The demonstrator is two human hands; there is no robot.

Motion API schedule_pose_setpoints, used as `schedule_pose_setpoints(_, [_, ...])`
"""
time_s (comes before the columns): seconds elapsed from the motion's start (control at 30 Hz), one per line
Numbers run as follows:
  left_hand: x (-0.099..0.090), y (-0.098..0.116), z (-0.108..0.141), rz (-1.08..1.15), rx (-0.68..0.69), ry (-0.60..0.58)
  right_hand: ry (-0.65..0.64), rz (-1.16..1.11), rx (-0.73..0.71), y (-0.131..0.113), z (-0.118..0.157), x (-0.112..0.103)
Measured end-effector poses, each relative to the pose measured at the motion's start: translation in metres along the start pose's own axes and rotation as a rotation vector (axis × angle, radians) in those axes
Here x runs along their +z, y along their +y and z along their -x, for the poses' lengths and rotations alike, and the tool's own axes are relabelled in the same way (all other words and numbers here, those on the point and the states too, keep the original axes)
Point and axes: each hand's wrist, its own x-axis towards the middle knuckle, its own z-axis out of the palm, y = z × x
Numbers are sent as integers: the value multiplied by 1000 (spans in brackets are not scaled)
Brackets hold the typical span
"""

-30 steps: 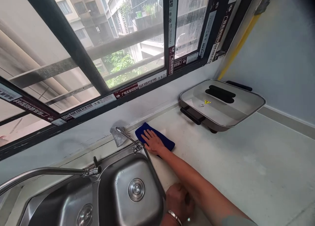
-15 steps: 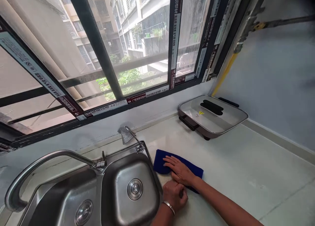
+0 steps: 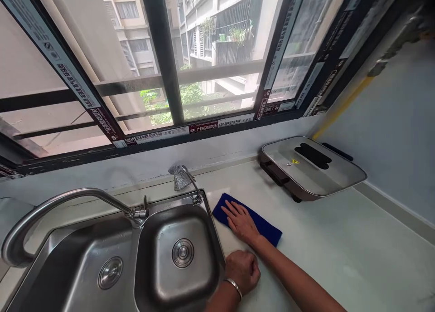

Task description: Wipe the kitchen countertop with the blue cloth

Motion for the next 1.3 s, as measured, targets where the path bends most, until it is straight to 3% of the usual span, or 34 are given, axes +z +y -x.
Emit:
schedule_pose_setpoints(0.33, [9, -3, 3, 65, -2, -73, -28, -12, -33, 0, -115, 28])
schedule_pose_setpoints(0.53, [10, -4, 1, 82, 4, -101, -57, 36, -104, -11, -144, 32])
schedule_pose_setpoints(0.83, [5, -3, 1, 98, 19, -14, -104, 140, -125, -25, -130, 27])
schedule_pose_setpoints(1.0, [5, -4, 1, 75, 29, -2, -96, 133, -57, -37, -117, 22])
schedule_pose_setpoints(1.3, [9, -5, 3, 59, -46, 8, -26, -176, -167, -23, -42, 14])
